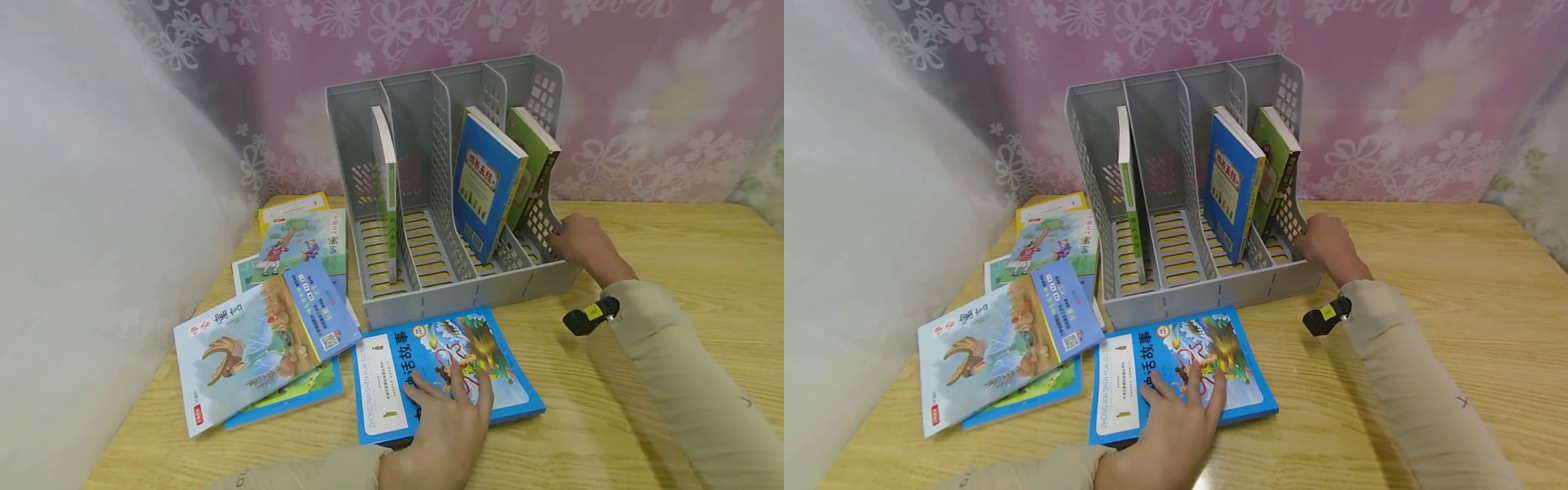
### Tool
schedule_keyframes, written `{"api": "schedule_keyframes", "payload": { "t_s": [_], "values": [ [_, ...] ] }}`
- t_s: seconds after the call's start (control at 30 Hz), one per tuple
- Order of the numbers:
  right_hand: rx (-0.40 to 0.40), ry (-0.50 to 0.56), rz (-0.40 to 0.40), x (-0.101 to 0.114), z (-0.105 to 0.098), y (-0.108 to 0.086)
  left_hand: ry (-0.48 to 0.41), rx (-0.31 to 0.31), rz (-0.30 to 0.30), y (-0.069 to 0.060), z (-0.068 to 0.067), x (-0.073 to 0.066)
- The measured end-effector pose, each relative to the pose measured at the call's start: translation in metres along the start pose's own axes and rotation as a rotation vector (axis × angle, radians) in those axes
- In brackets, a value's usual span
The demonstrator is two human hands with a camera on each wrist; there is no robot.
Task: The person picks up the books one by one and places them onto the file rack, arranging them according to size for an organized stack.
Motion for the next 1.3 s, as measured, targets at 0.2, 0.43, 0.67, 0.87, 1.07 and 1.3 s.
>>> {"api": "schedule_keyframes", "payload": {
  "t_s": [0.2, 0.43, 0.67, 0.87, 1.07, 1.3],
  "values": [
    [-0.017, 0.013, 0.015, -0.001, -0.001, 0.001, -0.066, -0.041, -0.043, 0.002, -0.004, 0.006],
    [-0.006, 0.011, 0.022, -0.001, 0.001, 0.001, -0.026, -0.141, -0.034, 0.0, -0.02, 0.011],
    [-0.005, -0.011, 0.014, 0.001, 0.001, 0.001, -0.052, -0.167, 0.01, -0.003, -0.045, 0.029],
    [-0.021, -0.035, -0.001, 0.003, 0.0, 0.0, -0.034, -0.443, 0.147, -0.018, -0.091, 0.035],
    [-0.035, -0.014, -0.02, 0.004, 0.0, -0.002, -0.043, -0.794, 0.208, -0.035, -0.135, 0.048],
    [-0.068, 0.015, -0.015, 0.002, -0.002, -0.003, 0.054, -0.831, 0.293, -0.028, -0.157, 0.075]
  ]
}}
Point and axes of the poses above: each hand's wrist, its own y-axis towards the middle knuckle, its own z-axis out of the palm, x = y × z, the point moved 9 cm from there along y, towards the middle knuckle, and after that the axes turned 9 degrees about -x, right-handed, at the moved point
